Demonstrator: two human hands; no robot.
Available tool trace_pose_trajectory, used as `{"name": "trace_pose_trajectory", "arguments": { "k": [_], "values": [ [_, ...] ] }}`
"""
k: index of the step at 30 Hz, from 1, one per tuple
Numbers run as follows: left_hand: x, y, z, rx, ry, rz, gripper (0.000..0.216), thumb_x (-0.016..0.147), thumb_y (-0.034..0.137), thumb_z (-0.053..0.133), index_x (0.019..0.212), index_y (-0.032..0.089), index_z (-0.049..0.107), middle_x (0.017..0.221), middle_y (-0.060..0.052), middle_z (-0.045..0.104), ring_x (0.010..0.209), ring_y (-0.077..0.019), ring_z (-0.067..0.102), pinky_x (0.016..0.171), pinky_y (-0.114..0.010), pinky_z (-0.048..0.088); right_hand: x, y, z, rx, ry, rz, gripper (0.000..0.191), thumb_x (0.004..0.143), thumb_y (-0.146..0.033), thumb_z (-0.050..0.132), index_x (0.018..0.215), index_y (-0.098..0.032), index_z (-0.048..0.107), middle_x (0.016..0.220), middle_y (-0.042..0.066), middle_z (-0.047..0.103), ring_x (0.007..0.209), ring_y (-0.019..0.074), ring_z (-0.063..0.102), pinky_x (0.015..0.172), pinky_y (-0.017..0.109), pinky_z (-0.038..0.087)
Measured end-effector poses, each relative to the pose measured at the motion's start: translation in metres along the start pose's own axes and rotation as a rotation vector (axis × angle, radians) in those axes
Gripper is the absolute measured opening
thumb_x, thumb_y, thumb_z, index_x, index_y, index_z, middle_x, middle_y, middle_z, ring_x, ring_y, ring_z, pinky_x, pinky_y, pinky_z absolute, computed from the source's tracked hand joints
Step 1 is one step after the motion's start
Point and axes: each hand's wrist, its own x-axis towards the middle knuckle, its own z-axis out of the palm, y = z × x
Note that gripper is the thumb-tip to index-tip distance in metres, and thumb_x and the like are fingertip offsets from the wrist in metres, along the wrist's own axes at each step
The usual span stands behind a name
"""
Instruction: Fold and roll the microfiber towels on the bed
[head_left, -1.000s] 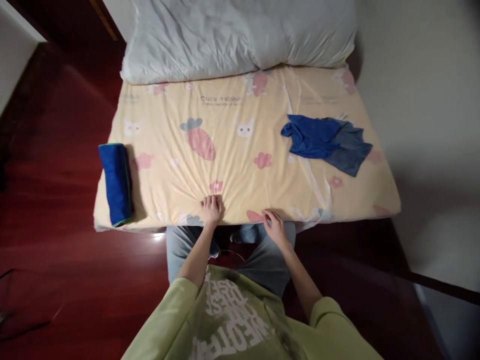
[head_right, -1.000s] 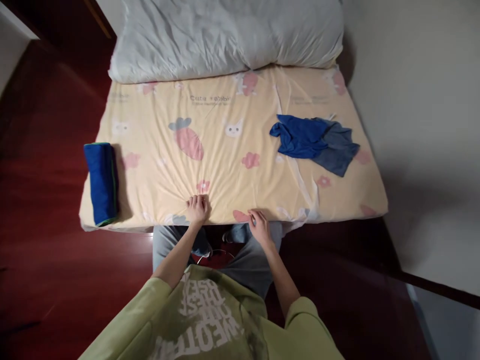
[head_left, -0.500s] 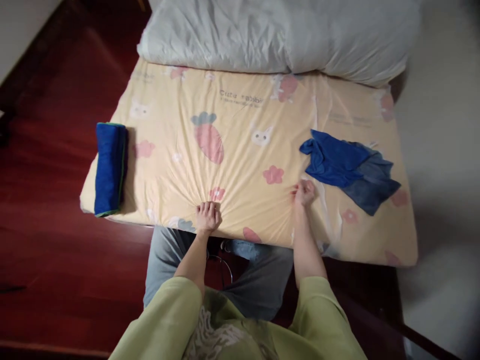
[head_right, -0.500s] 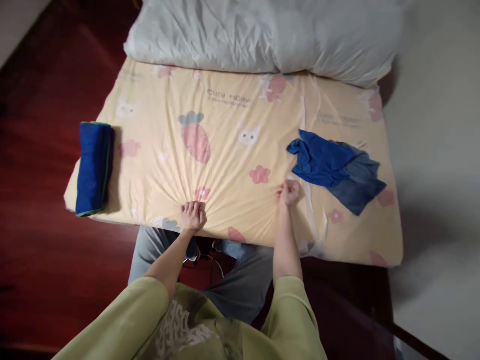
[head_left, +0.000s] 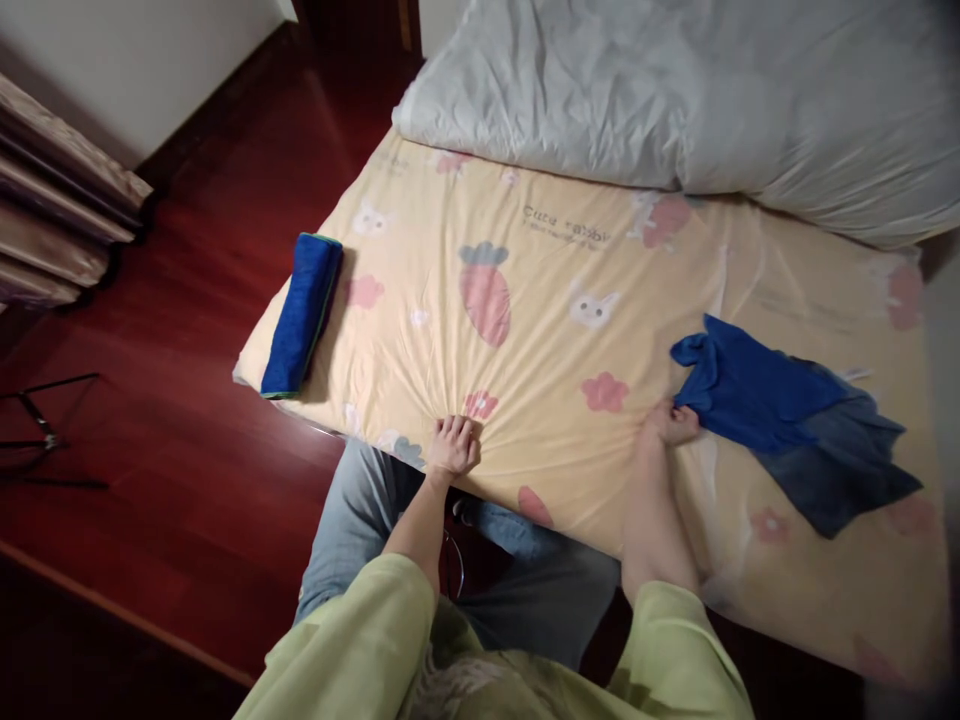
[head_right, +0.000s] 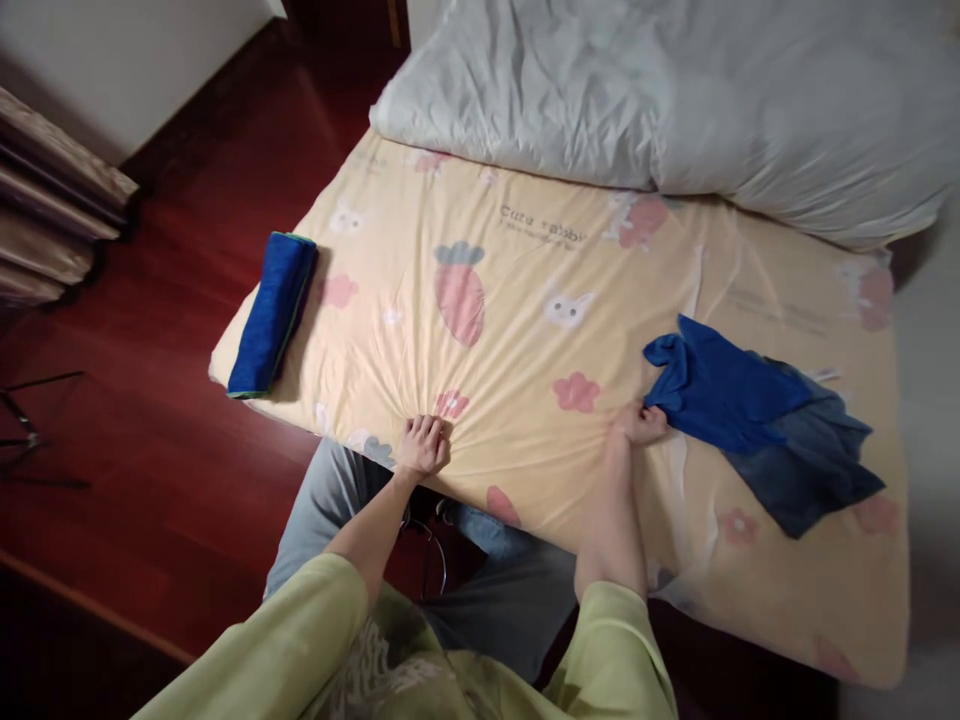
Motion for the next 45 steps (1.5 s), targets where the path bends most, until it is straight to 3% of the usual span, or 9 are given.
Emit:
{"name": "trace_pose_trajectory", "arguments": {
  "k": [4, 10, 17, 22, 28, 32, 35, 39, 45],
  "values": [
    [0.0, -0.001, 0.002, -0.014, -0.003, 0.003, 0.02, 0.095, 0.029, 0.059, 0.108, 0.019, 0.07, 0.114, -0.02, 0.068, 0.111, -0.038, 0.059, 0.099, -0.055, 0.041, -0.067, 0.023, -0.022, -0.108, -0.249, -0.245, 0.024, 0.08, -0.005, 0.07, 0.074, -0.022, 0.055, 0.071, 0.002, 0.063, 0.069, 0.017, 0.063, 0.072, 0.03, 0.054],
    [-0.004, -0.001, 0.001, -0.074, 0.006, 0.002, 0.019, 0.097, 0.027, 0.058, 0.109, 0.019, 0.07, 0.119, -0.02, 0.068, 0.118, -0.0381, 0.058, 0.105, -0.054, 0.042, -0.198, 0.058, -0.071, -0.194, -0.653, -0.692, 0.026, 0.094, -0.038, 0.064, 0.075, -0.02, 0.066, 0.066, 0.005, 0.067, 0.06, 0.018, 0.058, 0.063, 0.031, 0.047],
    [-0.008, -0.002, -0.027, -0.309, -0.027, -0.029, 0.02, 0.099, 0.025, 0.052, 0.108, 0.017, 0.069, 0.123, -0.02, 0.069, 0.125, -0.0367, 0.06, 0.114, -0.056, 0.044, -0.356, 0.058, -0.14, -0.062, -0.643, -1.146, 0.034, 0.105, -0.031, 0.052, 0.075, -0.027, 0.068, 0.084, 0.008, 0.068, 0.081, 0.0254, 0.066, 0.075, 0.041, 0.061],
    [-0.074, -0.026, -0.068, -0.48, -0.133, 0.011, 0.033, 0.107, 0.03, 0.039, 0.115, 0.021, 0.07, 0.11, -0.009, 0.078, 0.106, -0.0226, 0.073, 0.103, -0.037, 0.058, -0.435, 0.076, -0.187, 0.045, -0.702, -1.179, 0.022, 0.104, -0.022, 0.049, 0.091, -0.029, 0.065, 0.111, 0.01, 0.076, 0.114, 0.0344, 0.074, 0.09, 0.071, 0.064],
    [-0.217, -0.055, -0.074, -0.887, 0.019, -0.256, 0.063, 0.099, 0.055, 0.051, 0.155, 0.028, 0.055, 0.16, -0.01, 0.059, 0.149, -0.028, 0.057, 0.13, -0.046, 0.043, -0.473, 0.071, -0.211, 0.226, -0.992, -1.24, 0.041, 0.101, -0.016, 0.049, 0.132, -0.036, 0.065, 0.118, 0.008, 0.08, 0.116, 0.0372, 0.078, 0.091, 0.075, 0.068],
    [-0.266, -0.074, -0.081, -0.846, 0.163, -0.325, 0.063, 0.096, 0.055, 0.051, 0.155, 0.034, 0.059, 0.162, -0.01, 0.056, 0.153, -0.03, 0.053, 0.132, -0.048, 0.041, -0.492, 0.062, -0.22, 0.326, -1.188, -1.266, 0.059, 0.098, -0.01, 0.045, 0.143, -0.042, 0.064, 0.125, 0.005, 0.081, 0.112, 0.0352, 0.08, 0.087, 0.068, 0.072],
    [-0.269, -0.083, -0.113, -0.697, 0.173, -0.079, 0.055, 0.096, 0.042, 0.054, 0.148, 0.036, 0.067, 0.17, -0.008, 0.047, 0.162, -0.0313, 0.04, 0.135, -0.053, 0.033, -0.505, 0.063, -0.226, 0.415, -1.179, -1.233, 0.047, 0.099, -0.013, 0.044, 0.124, -0.04, 0.073, 0.108, 0.004, 0.083, 0.092, 0.0335, 0.083, 0.07, 0.058, 0.073],
    [-0.248, -0.08, -0.162, -0.419, -0.151, 0.321, 0.061, 0.08, 0.019, 0.067, 0.141, 0.024, 0.072, 0.151, -0.015, 0.064, 0.149, -0.0374, 0.054, 0.13, -0.062, 0.038, -0.511, 0.061, -0.234, 0.381, -0.97, -1.161, 0.026, 0.102, -0.016, 0.048, 0.092, -0.025, 0.069, 0.077, 0.002, 0.076, 0.067, 0.0201, 0.077, 0.061, 0.03, 0.065],
    [-0.221, -0.066, -0.181, -0.129, -0.099, 0.421, 0.044, 0.098, 0.003, 0.052, 0.13, 0.02, 0.076, 0.113, -0.01, 0.075, 0.106, -0.0237, 0.073, 0.097, -0.036, 0.061, -0.496, 0.031, -0.247, 0.446, -0.868, -1.116, 0.024, 0.103, -0.007, 0.053, 0.1, -0.023, 0.071, 0.091, 0.002, 0.079, 0.084, 0.0159, 0.078, 0.082, 0.025, 0.064]
  ]
}}
